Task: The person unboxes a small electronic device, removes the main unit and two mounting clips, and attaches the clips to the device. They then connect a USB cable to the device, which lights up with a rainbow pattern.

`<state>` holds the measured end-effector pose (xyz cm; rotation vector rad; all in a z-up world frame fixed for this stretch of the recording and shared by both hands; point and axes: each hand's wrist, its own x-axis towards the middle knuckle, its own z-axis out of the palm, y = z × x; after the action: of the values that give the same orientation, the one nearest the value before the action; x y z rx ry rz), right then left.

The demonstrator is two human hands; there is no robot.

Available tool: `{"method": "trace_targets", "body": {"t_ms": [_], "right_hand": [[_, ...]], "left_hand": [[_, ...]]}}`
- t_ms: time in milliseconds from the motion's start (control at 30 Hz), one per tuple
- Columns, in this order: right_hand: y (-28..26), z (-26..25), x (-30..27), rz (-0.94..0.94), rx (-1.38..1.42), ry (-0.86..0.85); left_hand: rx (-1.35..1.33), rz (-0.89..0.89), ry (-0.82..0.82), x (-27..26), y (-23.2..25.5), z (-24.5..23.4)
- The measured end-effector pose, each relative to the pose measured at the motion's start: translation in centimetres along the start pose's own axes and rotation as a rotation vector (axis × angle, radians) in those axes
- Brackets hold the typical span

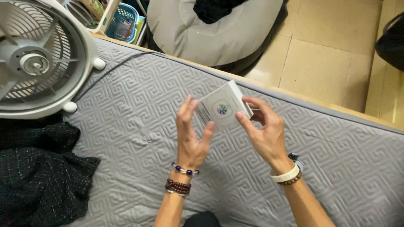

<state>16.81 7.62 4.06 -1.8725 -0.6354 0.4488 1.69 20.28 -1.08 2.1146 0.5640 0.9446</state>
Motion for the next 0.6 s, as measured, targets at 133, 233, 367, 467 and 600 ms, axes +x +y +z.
{"method": "trace_targets", "body": {"t_ms": [133, 233, 367, 467, 600], "right_hand": [[-0.9, 3.7, 4.9, -0.015, 0.214, -0.056], [-1.4, 7.1, 8.3, 0.051, 0.358, -0.138], [-2.4, 11.8, 13.5, 0.162, 0.433, -0.179], [-2.9, 15.0, 17.4, 0.253, 0.569, -0.200], [-2.8, 19.5, 22.9, 0.390, 0.628, -0.187]], "left_hand": [[0.005, -0.265, 0.149, 3.0, -8.3, -2.2], [0.155, -0.340, 0.124, 5.8, -15.6, -2.9], [0.378, -0.256, -0.012, 9.9, -24.8, -5.0], [0.545, -0.343, -0.021, 13.2, -29.9, -5.7], [0.669, -0.427, 0.027, 16.4, -33.4, -5.2]]}}
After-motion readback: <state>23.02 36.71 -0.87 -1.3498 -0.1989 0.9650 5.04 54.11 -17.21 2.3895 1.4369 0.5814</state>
